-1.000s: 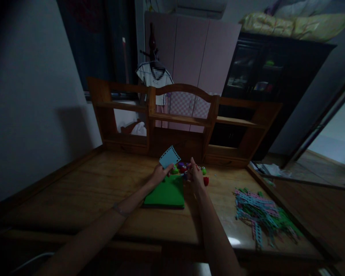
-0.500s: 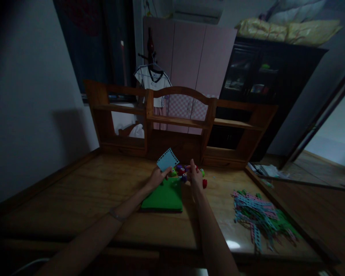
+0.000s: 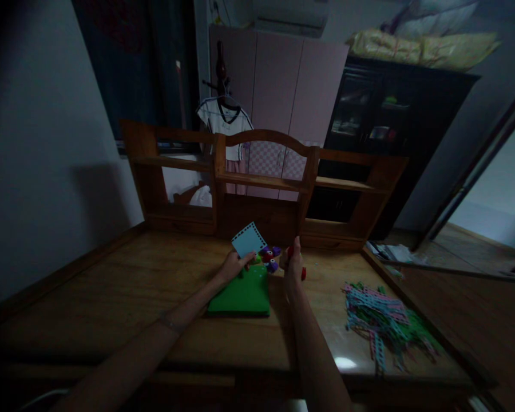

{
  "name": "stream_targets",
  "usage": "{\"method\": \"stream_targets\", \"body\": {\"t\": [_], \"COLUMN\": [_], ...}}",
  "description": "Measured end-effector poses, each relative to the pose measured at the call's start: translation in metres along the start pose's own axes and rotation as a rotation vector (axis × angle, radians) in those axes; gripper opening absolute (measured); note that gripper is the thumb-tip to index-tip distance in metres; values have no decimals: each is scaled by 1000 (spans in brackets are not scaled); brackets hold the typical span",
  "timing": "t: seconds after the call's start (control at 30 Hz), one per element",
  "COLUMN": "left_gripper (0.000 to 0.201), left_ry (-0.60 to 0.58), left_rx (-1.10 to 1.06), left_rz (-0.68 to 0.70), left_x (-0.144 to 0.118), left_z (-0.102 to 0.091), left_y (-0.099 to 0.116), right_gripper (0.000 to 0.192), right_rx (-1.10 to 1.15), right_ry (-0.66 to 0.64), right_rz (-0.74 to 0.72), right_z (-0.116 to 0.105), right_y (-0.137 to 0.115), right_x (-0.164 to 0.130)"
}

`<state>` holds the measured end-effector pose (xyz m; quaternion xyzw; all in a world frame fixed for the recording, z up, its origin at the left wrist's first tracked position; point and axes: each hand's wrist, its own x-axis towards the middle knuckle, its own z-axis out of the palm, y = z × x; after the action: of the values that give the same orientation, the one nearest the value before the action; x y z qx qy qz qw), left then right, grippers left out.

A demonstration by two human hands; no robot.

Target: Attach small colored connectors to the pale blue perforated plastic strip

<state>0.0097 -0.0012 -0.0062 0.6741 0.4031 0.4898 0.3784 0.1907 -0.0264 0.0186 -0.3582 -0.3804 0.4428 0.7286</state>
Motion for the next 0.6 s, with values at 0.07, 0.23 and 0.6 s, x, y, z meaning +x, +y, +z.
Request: {"method": "stream_targets", "body": {"t": [0.07,0.23,0.6], "left_gripper": [44,45,44], "left_ry": [-31,-93,-160], "left_rx": [-24,-79,-99], "left_rz": [0,-38,-10], "left_x": [0,-1,-1], "left_z": [0,0,0], "left_y": [1,2,2], "right_gripper": [53,51,49], "right_rx": [42,42,-52], "right_ry": [27,63,4], "right_rz": [-3,-10,-17], "right_z": [-1,-2,-1], "right_y": [1,2,0], "right_x": [1,2,0]}}
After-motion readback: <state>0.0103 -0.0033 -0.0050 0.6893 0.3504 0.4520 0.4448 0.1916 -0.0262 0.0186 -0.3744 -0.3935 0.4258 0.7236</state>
